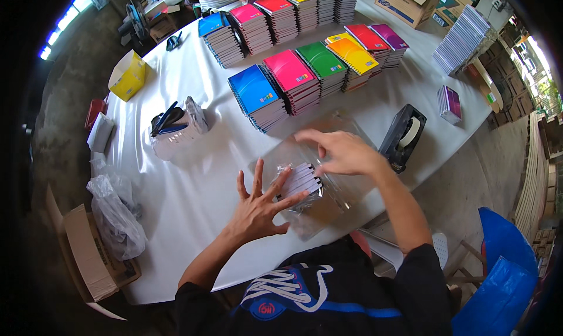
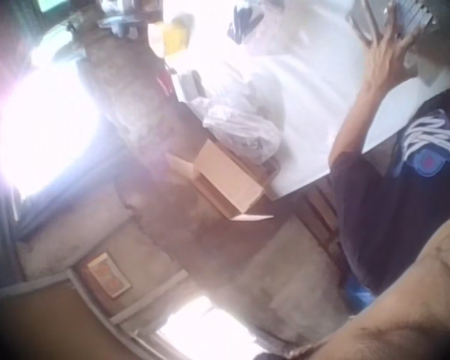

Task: The person sorts colorful spiral notebooks into stacks by color and places the stacks into clear plastic bags, sealing them with adhesive tape.

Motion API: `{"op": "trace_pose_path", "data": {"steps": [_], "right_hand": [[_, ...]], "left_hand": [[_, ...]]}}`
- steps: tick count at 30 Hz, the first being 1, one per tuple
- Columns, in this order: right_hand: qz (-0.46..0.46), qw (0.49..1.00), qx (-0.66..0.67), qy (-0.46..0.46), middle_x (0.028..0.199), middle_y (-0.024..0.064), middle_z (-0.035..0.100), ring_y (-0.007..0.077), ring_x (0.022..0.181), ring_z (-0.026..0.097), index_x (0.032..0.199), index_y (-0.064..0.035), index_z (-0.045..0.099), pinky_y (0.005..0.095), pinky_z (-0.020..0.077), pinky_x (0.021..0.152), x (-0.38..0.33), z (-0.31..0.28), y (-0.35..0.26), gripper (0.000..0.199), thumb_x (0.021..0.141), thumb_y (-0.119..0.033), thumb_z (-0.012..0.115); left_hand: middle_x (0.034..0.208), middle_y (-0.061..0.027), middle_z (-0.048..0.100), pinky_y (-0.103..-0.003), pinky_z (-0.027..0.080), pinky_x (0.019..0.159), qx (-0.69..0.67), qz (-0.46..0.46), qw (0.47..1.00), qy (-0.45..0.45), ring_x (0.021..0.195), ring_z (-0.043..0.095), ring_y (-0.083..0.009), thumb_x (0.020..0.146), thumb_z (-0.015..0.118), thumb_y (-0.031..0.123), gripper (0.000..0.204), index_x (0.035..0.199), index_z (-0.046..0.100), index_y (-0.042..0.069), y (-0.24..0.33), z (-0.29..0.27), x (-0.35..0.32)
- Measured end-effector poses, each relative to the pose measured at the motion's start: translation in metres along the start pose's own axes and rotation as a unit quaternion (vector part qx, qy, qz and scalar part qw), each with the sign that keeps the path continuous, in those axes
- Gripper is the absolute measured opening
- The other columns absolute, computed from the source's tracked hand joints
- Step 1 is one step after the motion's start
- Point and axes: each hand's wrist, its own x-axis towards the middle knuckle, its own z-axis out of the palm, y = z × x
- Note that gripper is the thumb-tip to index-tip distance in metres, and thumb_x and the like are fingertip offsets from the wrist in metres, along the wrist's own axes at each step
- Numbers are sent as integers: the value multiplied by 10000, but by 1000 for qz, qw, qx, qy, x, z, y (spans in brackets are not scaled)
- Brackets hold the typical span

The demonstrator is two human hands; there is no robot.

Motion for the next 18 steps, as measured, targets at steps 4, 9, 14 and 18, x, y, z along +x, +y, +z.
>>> {"op": "trace_pose_path", "data": {"steps": [4,9,14,18], "right_hand": [[-181,960,215,1,1325,95,455,245,1241,407,1014,-166,685,371,342,1036,-26,45,57,394,640,-133,802],[-147,872,461,76,1343,108,442,238,1224,430,890,-83,716,364,330,1028,-17,86,53,191,705,-78,764],[-77,886,434,141,1230,109,499,182,1133,485,1052,-85,620,338,432,924,-12,102,45,397,684,-38,763],[-42,780,611,126,1085,58,516,143,1015,519,1264,-118,417,275,474,820,-4,98,34,724,636,-11,761]], "left_hand": [[1493,-145,229,-589,152,1047,-39,42,960,275,1384,77,-437,614,821,286,390,971,678,219,21,43,21],[1456,-206,249,-491,301,1034,-297,-41,868,396,1343,247,-414,668,815,201,307,926,669,122,19,48,37],[1406,-198,320,-427,414,957,-341,-81,870,348,1203,454,-335,729,776,159,344,1027,615,97,14,47,34],[1344,-194,413,-351,472,871,-525,-153,791,275,1013,584,-232,756,750,117,319,1031,601,55,-1,47,40]]}}
